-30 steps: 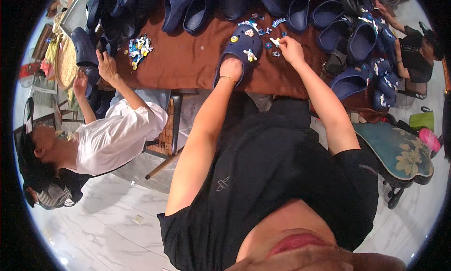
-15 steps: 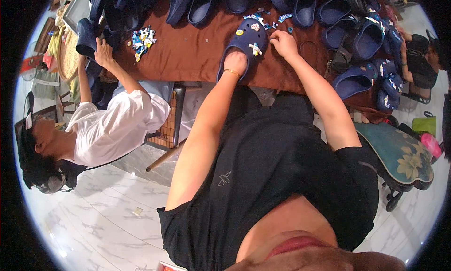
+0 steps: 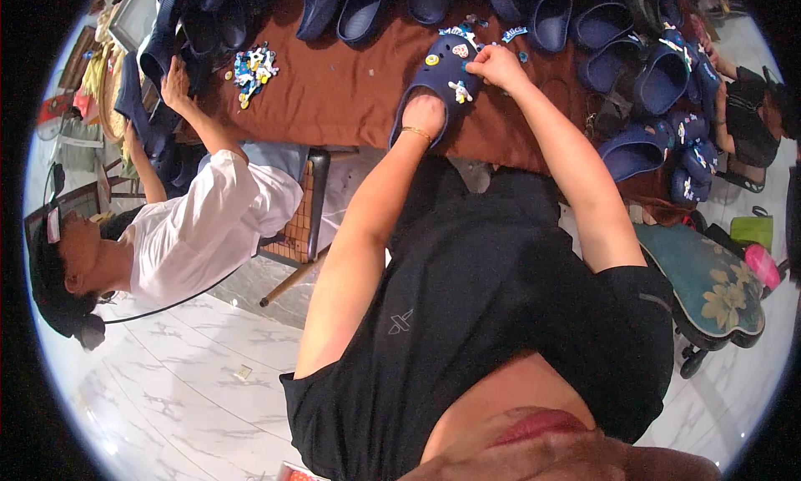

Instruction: Attaching small decorative charms or pins to the holes of rubber sandals.

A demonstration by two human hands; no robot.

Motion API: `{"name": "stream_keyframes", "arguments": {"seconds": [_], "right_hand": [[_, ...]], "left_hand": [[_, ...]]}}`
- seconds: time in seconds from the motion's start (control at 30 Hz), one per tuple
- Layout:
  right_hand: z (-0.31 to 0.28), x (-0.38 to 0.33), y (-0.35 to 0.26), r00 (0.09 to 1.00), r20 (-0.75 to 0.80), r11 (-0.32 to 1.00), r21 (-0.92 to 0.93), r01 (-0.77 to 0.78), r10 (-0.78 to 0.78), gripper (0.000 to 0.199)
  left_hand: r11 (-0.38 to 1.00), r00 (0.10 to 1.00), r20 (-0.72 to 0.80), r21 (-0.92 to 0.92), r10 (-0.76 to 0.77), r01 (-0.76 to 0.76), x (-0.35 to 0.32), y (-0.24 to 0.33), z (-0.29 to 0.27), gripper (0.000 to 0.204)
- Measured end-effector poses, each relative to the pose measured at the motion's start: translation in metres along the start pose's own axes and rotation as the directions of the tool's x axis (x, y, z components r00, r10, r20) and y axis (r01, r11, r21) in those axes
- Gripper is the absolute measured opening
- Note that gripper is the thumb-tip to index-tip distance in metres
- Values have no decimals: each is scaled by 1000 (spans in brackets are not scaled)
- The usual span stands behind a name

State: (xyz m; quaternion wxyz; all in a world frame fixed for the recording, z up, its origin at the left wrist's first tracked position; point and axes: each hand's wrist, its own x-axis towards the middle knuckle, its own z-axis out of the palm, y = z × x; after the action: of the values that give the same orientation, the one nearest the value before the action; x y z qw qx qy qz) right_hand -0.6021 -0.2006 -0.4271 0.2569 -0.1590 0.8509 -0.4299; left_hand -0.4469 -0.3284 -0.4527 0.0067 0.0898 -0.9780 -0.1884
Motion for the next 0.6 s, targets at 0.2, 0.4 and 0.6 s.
{"name": "stream_keyframes", "arguments": {"seconds": [0.2,0.4,0.6], "right_hand": [[-14,7,-15,997,72,869,-493,49,-16,36],[4,-1,-24,992,-95,768,-640,1,-80,40],[-19,-11,10,986,140,993,55,-104,96,29]], "left_hand": [[999,1000,6,39,29,-29,1,3,-3,20],[994,999,28,99,34,-37,1,5,-8,23],[993,998,-11,102,63,-61,4,-1,0,24]]}}
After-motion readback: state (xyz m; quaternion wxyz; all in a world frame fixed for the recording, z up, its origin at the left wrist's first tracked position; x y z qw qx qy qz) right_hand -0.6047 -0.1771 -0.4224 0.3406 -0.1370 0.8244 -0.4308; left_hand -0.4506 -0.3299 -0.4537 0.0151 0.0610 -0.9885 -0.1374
